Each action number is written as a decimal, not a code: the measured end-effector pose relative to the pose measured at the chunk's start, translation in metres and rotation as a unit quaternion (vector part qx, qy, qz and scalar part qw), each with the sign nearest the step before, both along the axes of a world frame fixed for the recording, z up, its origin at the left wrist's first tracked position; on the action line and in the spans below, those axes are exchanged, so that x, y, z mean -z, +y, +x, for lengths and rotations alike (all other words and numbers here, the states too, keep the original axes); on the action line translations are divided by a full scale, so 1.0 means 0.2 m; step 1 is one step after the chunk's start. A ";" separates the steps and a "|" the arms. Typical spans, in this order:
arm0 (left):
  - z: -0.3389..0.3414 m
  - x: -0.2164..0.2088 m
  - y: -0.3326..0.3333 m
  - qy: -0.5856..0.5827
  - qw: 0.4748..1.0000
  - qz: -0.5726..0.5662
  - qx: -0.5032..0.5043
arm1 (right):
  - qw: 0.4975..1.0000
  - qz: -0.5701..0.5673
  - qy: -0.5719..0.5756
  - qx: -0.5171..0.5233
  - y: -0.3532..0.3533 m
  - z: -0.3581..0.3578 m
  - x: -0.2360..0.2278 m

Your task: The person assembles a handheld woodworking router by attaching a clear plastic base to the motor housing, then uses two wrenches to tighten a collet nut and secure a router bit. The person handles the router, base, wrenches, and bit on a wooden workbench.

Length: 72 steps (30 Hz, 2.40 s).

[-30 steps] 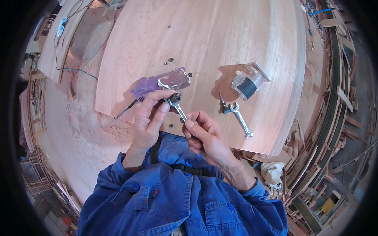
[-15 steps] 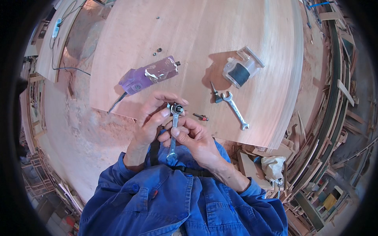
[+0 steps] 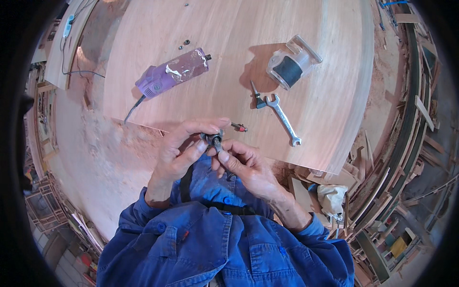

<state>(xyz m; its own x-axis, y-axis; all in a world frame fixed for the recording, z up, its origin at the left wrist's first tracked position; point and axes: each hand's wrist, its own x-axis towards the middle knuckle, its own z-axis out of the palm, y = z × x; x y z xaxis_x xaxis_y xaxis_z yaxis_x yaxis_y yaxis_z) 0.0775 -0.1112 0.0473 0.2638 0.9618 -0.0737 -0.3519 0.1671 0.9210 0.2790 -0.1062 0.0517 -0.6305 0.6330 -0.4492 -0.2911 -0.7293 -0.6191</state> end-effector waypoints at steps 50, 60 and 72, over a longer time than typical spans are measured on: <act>0.59 0.09 -0.23 0.464 0.843 0.128 -0.241 | 0.987 0.031 -0.148 0.054 -0.07 0.24 0.17; 0.63 0.08 -0.12 0.412 0.877 0.094 -0.228 | 0.972 -0.116 -0.041 0.202 -0.01 0.14 0.08; 0.27 0.18 -0.06 0.435 0.863 0.096 -0.237 | 0.954 -0.223 0.061 0.191 0.03 -0.17 0.12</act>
